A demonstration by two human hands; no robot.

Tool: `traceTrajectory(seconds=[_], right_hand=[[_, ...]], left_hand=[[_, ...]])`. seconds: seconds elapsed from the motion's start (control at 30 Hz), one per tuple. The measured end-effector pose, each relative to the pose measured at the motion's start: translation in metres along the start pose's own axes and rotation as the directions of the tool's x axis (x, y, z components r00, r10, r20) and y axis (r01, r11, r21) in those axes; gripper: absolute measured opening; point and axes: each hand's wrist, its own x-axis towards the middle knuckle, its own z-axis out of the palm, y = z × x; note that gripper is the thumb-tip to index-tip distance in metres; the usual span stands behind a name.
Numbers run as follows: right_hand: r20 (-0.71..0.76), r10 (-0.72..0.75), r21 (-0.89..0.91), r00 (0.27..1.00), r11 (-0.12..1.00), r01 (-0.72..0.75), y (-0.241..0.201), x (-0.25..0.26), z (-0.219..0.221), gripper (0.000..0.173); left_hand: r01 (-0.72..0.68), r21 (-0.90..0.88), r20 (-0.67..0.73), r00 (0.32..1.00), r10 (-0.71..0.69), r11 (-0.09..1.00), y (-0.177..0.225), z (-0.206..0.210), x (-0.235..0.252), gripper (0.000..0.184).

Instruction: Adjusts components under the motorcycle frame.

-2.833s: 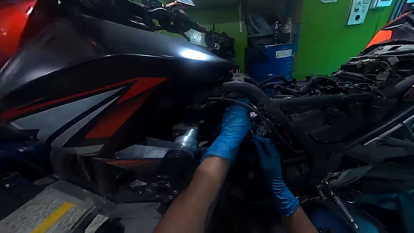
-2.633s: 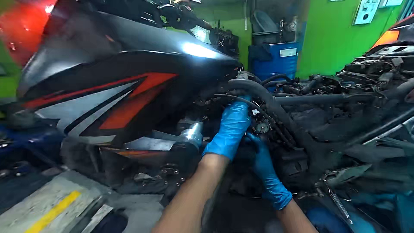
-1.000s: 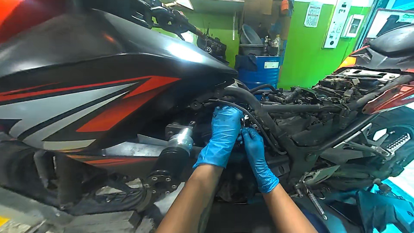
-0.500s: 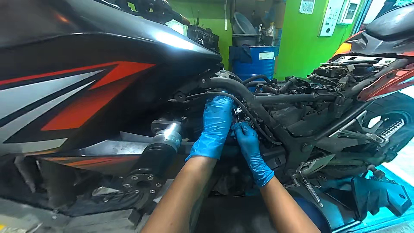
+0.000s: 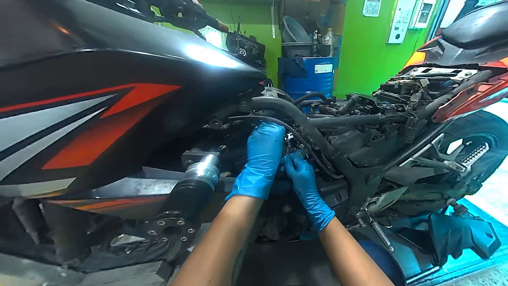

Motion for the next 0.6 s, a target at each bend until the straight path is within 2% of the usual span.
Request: traceTrajectory(seconds=[0.1,0.27,0.47,0.6], right_hand=[[0.014,0.073,0.073,0.997,0.995,-0.074,0.006,-0.007,-0.004,0.029],[0.006,0.036,-0.059,0.999,0.998,-0.036,-0.001,-0.012,-0.008,0.029],[0.01,0.009,-0.207,1.0,0.978,-0.007,-0.004,-0.012,-0.011,0.028],[0.053,-0.035,-0.326,0.998,0.944,0.05,-0.007,-0.009,-0.011,0.032]], left_hand=[[0.034,-0.053,0.082,0.996,-0.03,0.998,-0.001,-0.001,0.004,0.015],[0.04,-0.116,0.193,0.981,-0.017,0.992,-0.008,-0.011,0.009,0.016],[0.046,-0.089,0.161,0.986,-0.032,0.995,-0.008,-0.01,0.01,0.014],[0.02,-0.027,-0.027,0.999,-0.021,0.999,-0.009,0.019,0.017,0.02]])
